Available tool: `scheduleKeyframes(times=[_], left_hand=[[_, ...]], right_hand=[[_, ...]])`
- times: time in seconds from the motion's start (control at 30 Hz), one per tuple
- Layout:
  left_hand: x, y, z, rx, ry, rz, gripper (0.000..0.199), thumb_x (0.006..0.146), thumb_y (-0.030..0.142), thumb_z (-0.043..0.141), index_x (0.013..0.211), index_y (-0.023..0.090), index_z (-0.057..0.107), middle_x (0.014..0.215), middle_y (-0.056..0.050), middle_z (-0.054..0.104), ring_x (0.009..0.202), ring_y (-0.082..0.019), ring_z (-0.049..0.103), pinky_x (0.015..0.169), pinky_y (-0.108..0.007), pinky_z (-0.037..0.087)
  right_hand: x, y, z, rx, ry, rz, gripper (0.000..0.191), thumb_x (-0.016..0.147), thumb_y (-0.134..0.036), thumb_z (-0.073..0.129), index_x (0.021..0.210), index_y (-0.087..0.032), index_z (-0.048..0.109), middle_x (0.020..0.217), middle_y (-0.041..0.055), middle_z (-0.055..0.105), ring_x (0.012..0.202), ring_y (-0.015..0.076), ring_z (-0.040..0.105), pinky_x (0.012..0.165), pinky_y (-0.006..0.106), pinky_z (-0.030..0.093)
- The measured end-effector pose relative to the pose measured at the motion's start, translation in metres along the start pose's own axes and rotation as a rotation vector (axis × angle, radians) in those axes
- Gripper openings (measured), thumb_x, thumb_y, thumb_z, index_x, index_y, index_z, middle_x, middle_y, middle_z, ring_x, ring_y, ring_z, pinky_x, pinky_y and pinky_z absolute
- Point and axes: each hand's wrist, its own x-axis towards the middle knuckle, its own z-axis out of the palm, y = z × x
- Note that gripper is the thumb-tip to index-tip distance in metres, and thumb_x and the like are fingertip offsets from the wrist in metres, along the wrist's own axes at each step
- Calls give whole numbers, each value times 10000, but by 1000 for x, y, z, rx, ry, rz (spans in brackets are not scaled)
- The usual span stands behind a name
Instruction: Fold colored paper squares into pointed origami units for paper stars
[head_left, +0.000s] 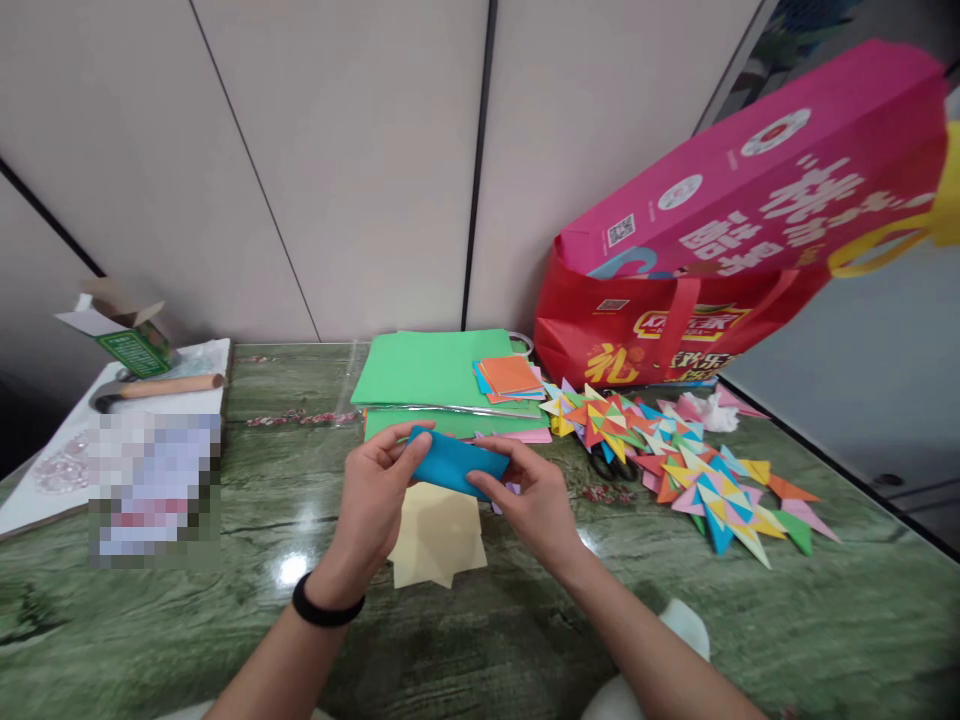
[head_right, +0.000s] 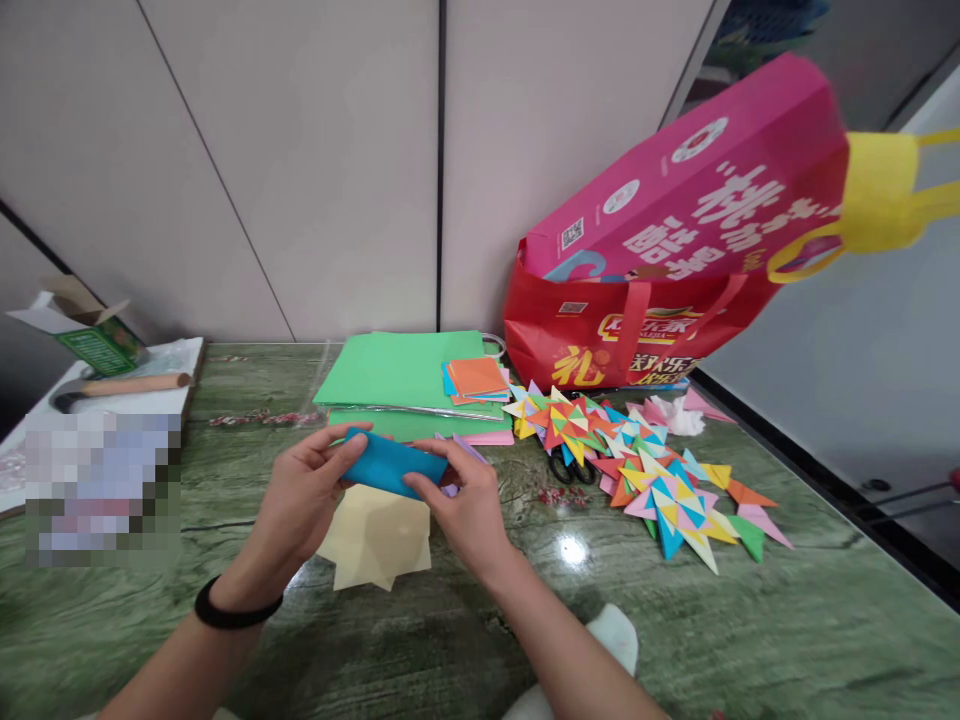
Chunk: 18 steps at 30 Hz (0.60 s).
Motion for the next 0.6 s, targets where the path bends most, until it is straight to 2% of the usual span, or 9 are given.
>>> scheduleKeyframes(times=[0.23,0.6], left_hand=[[0,0,-1,-15,-2,-5,397,574,307,793,916,145,670,645,-51,711,574,-176,635,547,-273,501],[0,0,0,-7,-2,1,352,576,322,793,853,147,665,648,-48,712,573,-174,636,533,-260,492]], right_hand=[[0,-1,0,-2,-11,5,228,728,-285,664,946,-221,666,916,50,703,662,172,606,588,282,487],[0,-3,0,-9,-10,26,225,720,-276,670,936,-213,667,886,42,705,634,163,600,571,271,478]])
